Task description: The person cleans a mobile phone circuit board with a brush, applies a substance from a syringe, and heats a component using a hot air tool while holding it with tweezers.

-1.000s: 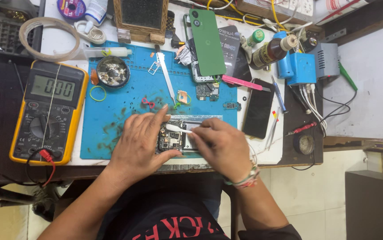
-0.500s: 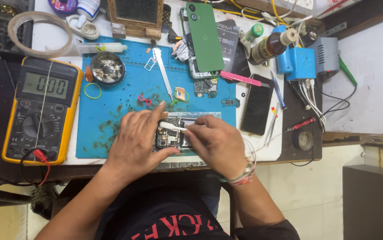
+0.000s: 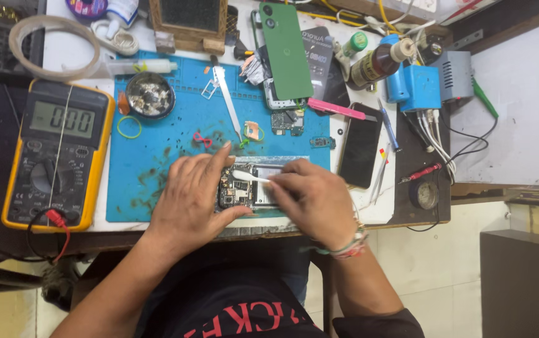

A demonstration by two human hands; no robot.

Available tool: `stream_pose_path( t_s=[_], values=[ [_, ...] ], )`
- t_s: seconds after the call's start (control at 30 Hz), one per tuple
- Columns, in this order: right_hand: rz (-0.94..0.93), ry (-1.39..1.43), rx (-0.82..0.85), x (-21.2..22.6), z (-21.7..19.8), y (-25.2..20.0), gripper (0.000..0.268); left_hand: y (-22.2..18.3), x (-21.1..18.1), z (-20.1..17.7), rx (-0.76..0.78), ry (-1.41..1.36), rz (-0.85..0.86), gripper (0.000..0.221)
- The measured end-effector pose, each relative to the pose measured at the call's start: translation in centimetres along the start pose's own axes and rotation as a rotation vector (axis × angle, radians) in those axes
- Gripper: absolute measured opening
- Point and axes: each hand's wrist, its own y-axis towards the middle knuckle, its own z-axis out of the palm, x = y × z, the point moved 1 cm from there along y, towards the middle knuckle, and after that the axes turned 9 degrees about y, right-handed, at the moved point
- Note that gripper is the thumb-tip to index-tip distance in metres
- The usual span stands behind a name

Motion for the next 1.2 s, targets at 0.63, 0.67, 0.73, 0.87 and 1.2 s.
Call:
stream_pose_path(
  t_s=[0.63,0.67,0.73,0.87,1.2],
  values=[
    [-0.002,-0.102,-0.209,-3.3,-1.9,0.1,0.013,-0.2,0.0,0.0,-0.004,0.005,0.01,0.109],
    [-0.042,-0.122,-0.249,-4.2,-1.9,0.5,0.02,-0.3,0.0,0.0,0.004,0.0,-0.001,0.108],
    [-0.1,-0.184,-0.351,-5.9,-2.1,1.2,0.027,-0.2,0.1,0.1,0.018,-0.012,-0.015,0.108],
    [-0.106,-0.406,-0.341,-9.4,-4.1,2.6,0.032,-0.6,0.1,0.1,0.0,-0.001,-0.006,0.108],
    [-0.13,-0.499,-0.279,-11.6,-5.8,2.7,0.012,-0.3,-0.1,-0.1,0.01,-0.015,-0.006,0.108]
  ],
)
